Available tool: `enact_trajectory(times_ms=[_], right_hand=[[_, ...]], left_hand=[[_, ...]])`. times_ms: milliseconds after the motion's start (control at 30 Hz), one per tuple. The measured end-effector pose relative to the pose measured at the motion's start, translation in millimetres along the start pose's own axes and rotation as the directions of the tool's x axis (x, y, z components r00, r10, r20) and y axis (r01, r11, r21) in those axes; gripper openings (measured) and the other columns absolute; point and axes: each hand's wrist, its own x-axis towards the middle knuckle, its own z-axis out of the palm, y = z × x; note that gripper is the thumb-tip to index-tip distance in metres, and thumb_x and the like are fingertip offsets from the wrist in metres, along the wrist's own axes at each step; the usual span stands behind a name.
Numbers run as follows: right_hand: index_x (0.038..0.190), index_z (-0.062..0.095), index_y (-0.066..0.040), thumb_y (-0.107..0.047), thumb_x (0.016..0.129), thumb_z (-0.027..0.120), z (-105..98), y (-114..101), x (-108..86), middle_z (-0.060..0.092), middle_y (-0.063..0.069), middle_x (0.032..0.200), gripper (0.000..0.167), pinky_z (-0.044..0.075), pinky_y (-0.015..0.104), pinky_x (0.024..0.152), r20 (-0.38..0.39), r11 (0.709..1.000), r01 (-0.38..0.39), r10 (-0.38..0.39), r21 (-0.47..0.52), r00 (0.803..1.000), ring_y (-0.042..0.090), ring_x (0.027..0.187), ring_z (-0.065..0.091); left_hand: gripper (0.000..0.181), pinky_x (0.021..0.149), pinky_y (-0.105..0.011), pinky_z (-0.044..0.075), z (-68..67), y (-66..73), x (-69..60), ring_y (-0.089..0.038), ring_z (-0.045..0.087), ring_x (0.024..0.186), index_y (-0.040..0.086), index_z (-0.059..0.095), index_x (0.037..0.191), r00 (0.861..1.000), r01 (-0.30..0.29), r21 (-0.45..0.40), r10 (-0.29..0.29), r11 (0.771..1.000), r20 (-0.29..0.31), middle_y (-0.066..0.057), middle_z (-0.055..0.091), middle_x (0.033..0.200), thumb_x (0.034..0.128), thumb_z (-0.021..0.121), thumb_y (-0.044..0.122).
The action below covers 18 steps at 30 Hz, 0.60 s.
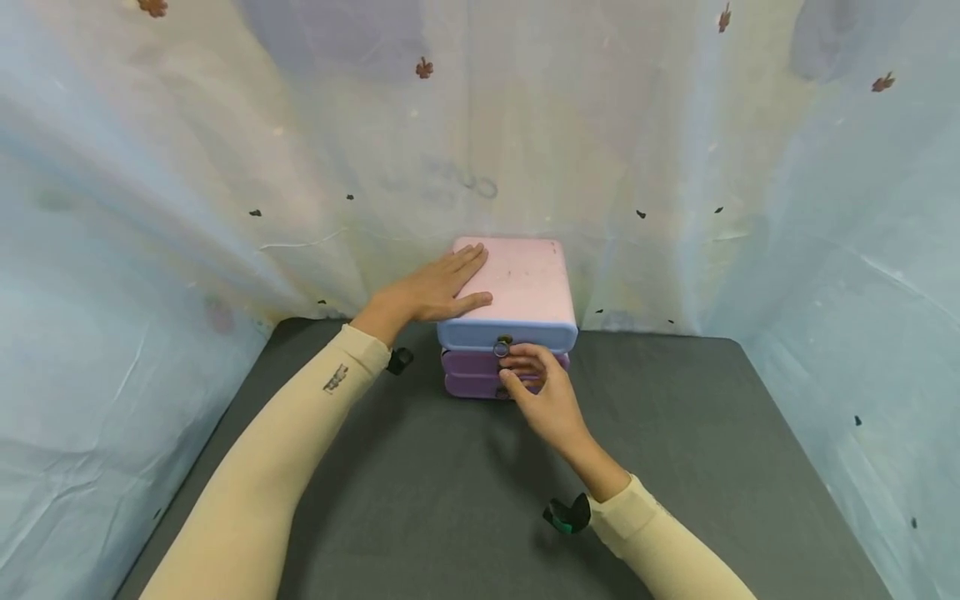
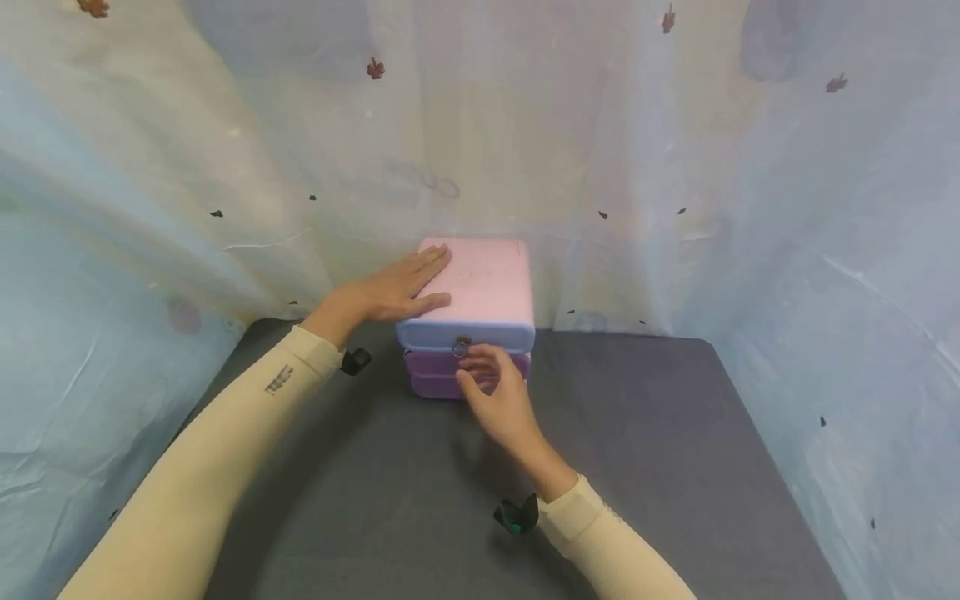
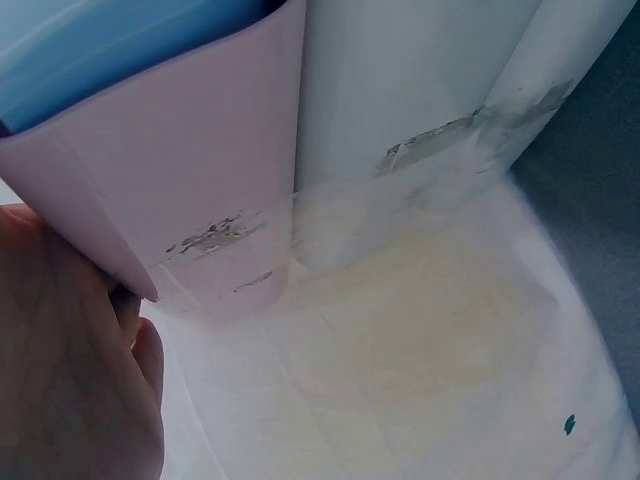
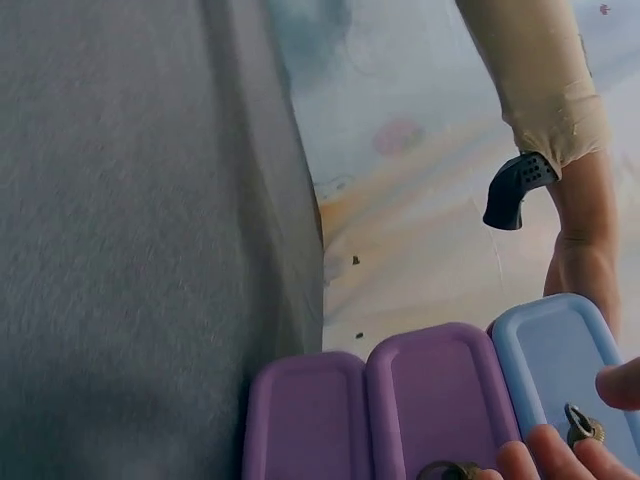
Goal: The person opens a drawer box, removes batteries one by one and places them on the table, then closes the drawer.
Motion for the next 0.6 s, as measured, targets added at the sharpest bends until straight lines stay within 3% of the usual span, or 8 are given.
enact_trajectory(times_ms=[133, 267, 433, 600], right_hand=[[0.137, 0.063, -0.003, -0.020, 0.106, 0.073, 1, -1, 5.8, 0.076, 0.016, 0.123, 0.037, 0.063, 0.038, 0.090, -0.015, 0.995, -0.061, 0.062, 0.078, 0.998, 0.037, 0.111, 0.073], [0.129, 0.067, 0.001, -0.018, 0.107, 0.070, 5, -1, 11.5, 0.077, 0.021, 0.115, 0.029, 0.066, 0.046, 0.083, -0.035, 0.980, -0.120, 0.127, 0.159, 0.991, 0.040, 0.101, 0.075], [0.120, 0.073, 0.001, -0.019, 0.107, 0.070, 10, -1, 18.0, 0.079, 0.021, 0.107, 0.024, 0.065, 0.055, 0.081, -0.085, 0.957, -0.160, 0.185, 0.240, 0.979, 0.026, 0.086, 0.078], [0.116, 0.075, 0.002, -0.017, 0.107, 0.070, 12, -1, 19.3, 0.080, 0.021, 0.102, 0.021, 0.064, 0.059, 0.079, -0.118, 0.946, -0.154, 0.193, 0.284, 0.974, 0.020, 0.078, 0.076]], left_hand=[[0.090, 0.135, -0.038, -0.003, 0.3, -1.5, 1.5, -0.022, -0.004, 0.167, 0.009, -0.001, 0.173, 1.000, -0.010, -0.001, 0.010, 1.000, -0.012, -0.008, -0.005, 0.181, 0.1115, 0.037, 0.063], [0.090, 0.135, -0.037, -0.002, 0.1, -2.3, 2.1, -0.021, -0.004, 0.167, 0.009, 0.000, 0.173, 1.000, -0.016, -0.003, 0.016, 1.000, -0.011, -0.008, -0.005, 0.181, 0.1115, 0.037, 0.063], [0.090, 0.135, -0.037, -0.003, 0.9, -1.6, 3.9, -0.020, -0.005, 0.167, 0.011, -0.001, 0.173, 1.000, -0.011, 0.001, 0.011, 1.000, -0.005, -0.006, -0.005, 0.181, 0.1109, 0.034, 0.066], [0.091, 0.135, -0.037, -0.004, 1.7, -0.8, 6.7, -0.019, -0.006, 0.167, 0.012, -0.002, 0.173, 1.000, -0.010, 0.014, 0.010, 1.000, 0.002, -0.006, -0.006, 0.181, 0.1106, 0.031, 0.068]])
